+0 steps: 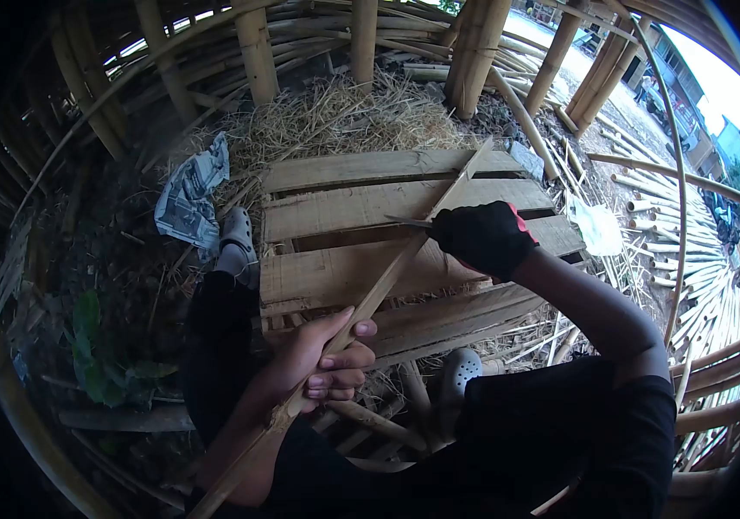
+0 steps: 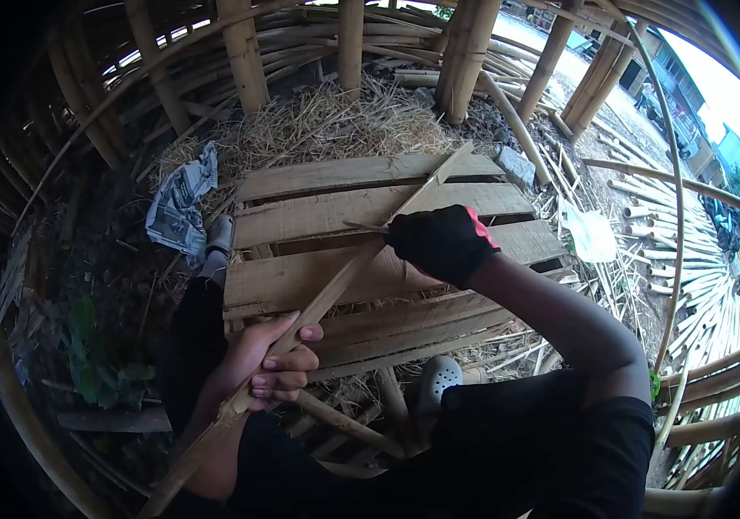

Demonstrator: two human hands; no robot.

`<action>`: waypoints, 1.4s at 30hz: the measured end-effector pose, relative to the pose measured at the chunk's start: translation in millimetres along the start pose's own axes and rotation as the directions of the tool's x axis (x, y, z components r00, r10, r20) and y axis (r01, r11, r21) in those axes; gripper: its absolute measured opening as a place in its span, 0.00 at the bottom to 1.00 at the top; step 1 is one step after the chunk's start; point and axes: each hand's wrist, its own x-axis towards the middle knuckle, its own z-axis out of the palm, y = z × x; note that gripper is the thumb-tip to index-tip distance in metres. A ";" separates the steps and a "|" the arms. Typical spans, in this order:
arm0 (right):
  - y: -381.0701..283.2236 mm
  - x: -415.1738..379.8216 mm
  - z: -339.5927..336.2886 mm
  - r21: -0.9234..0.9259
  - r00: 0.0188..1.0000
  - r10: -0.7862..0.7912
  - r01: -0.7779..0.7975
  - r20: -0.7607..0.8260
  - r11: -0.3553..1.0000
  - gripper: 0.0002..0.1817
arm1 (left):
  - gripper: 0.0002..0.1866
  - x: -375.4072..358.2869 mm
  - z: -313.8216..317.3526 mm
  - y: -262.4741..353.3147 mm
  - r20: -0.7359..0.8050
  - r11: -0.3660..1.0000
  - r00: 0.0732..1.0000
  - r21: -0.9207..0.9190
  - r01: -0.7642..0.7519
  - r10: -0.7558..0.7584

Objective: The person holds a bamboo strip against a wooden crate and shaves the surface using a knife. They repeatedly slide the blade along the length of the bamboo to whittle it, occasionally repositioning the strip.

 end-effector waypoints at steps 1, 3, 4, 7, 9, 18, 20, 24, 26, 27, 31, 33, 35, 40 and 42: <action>-15.4 -5.5 -6.4 0.120 1.000 -0.016 0.014 0.015 0.993 0.08 | 0.16 -2.1 0.6 -1.3 -0.008 1.000 1.000 0.017 0.002 -0.002; -15.7 -6.2 4.8 -0.005 0.916 -0.258 0.270 -0.308 0.963 0.09 | 0.16 -3.3 1.3 -0.7 -0.014 0.999 1.000 0.038 0.005 -0.004; -6.8 -2.5 4.8 -0.017 0.971 -0.164 0.164 -0.171 0.986 0.10 | 0.16 -4.3 1.0 -1.1 -0.005 1.000 1.000 0.022 0.004 -0.004; 41.7 10.2 11.3 -0.168 0.994 0.026 -0.008 0.102 0.986 0.12 | 0.16 -2.6 0.0 -1.3 0.001 1.000 1.000 -0.010 0.005 -0.005; 18.3 6.9 5.1 -0.109 0.991 0.132 -0.128 0.037 0.986 0.11 | 0.16 0.6 1.0 0.6 -0.004 0.999 1.000 0.048 0.014 -0.013; 55.2 5.2 22.8 -0.164 0.999 0.027 -0.021 0.030 0.986 0.12 | 0.16 3.3 1.8 -2.2 0.005 0.999 1.000 0.049 0.011 -0.012; 15.5 2.7 3.3 -0.099 0.997 0.071 -0.070 0.007 0.993 0.11 | 0.16 -1.0 2.8 0.5 -0.008 0.999 1.000 0.053 0.009 -0.008; -0.1 -4.1 -1.3 -0.021 0.996 -0.083 0.082 -0.034 0.996 0.10 | 0.16 -5.3 6.1 -3.3 -0.047 0.998 0.999 0.064 -0.003 0.006; 50.9 6.0 18.1 -0.184 1.000 0.025 -0.026 -0.011 0.983 0.10 | 0.16 -6.0 6.5 -2.1 -0.052 0.998 0.999 0.062 0.002 0.001; 89.7 6.2 40.7 -0.142 0.995 -0.076 0.065 -0.070 0.988 0.09 | 0.17 -6.6 6.5 -1.5 -0.057 0.998 0.998 0.062 0.003 0.001; 11.5 -1.5 -4.4 -0.070 1.000 -0.008 0.010 0.024 0.998 0.09 | 0.17 -5.1 6.7 -0.8 -0.054 0.996 0.999 0.087 0.005 0.000; 6.0 -5.6 7.5 0.071 0.964 -0.183 0.199 -0.191 0.977 0.10 | 0.17 -7.3 7.0 -0.6 -0.076 0.996 0.997 0.093 0.004 0.004; 30.3 4.9 1.9 -0.156 0.998 -0.049 0.053 0.029 0.986 0.10 | 0.17 -9.8 8.8 -1.8 -0.072 0.994 0.997 0.113 0.013 -0.005; 84.2 1.4 33.9 -0.234 0.996 0.003 -0.023 -0.085 0.972 0.08 | 0.17 -6.9 10.1 -0.9 -0.107 0.982 0.994 0.191 0.012 0.009; 27.5 -2.7 1.6 -0.157 0.997 0.073 -0.073 -0.003 0.985 0.08 | 0.17 -7.8 7.7 -0.6 -0.072 0.988 0.997 0.152 0.006 0.005</action>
